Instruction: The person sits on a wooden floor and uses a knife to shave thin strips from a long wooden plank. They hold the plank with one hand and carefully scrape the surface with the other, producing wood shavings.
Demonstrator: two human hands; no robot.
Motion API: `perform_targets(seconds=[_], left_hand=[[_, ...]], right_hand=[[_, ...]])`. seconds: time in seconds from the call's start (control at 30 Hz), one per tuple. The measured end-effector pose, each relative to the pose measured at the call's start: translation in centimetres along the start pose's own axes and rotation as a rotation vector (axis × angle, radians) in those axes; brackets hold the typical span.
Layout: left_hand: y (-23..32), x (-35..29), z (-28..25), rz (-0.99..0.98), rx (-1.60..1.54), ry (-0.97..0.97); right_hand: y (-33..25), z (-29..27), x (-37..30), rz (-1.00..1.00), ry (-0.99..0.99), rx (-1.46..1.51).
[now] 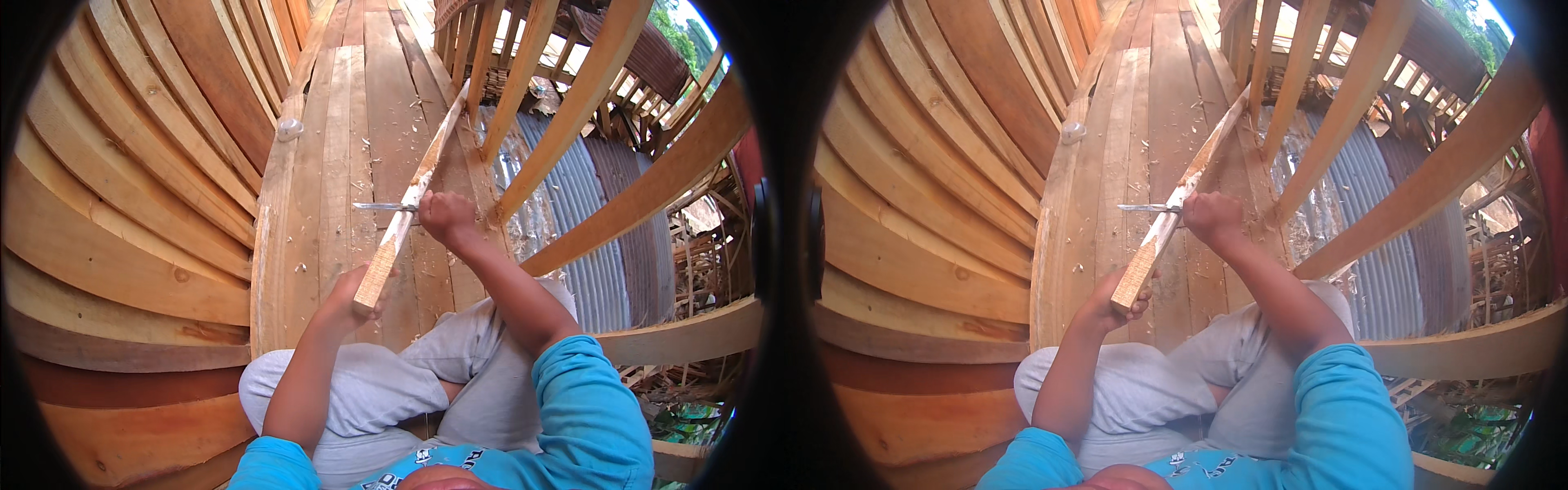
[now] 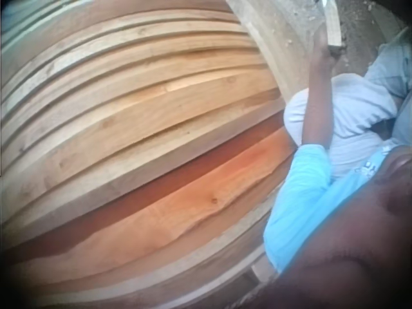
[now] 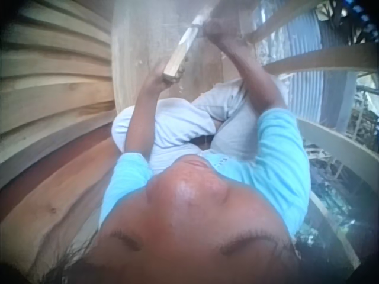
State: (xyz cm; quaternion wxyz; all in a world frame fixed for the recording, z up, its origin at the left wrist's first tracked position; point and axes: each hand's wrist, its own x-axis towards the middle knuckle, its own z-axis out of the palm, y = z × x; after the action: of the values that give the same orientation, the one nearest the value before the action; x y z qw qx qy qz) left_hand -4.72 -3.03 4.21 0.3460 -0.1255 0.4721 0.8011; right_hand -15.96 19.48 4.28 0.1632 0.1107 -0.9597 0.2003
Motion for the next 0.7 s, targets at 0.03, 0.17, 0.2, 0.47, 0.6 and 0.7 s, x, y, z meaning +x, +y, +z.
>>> perform_targets(seconds=[0.03,0.17,0.2,0.47,0.6,0.7], left_hand=[[0.1,0.0,-0.3,-0.019,-0.037,-0.014],[0.1,0.0,0.6,-0.001,0.08,0.064],[0.0,-0.3,1.3,-0.038,0.019,0.015],[-0.1,-0.7,1.5,-0.017,0.026,0.055],[-0.5,-0.6,1.6,0.034,0.101,0.15],[0.0,0.2,0.6,0.015,0.082,0.092]], right_hand=[[-1.1,0.4,-0.9,-0.009,-0.021,0.003],[0.8,0.7,-0.3,-0.005,-0.005,-0.036],[1.3,0.6,0.3,0.069,0.071,-0.051],[1.0,0.7,-0.1,0.109,0.132,-0.064],[0.5,-0.7,0.3,0.074,-0.116,-0.003],[1.1,1.8,0.5,0.142,0.037,-0.028]])
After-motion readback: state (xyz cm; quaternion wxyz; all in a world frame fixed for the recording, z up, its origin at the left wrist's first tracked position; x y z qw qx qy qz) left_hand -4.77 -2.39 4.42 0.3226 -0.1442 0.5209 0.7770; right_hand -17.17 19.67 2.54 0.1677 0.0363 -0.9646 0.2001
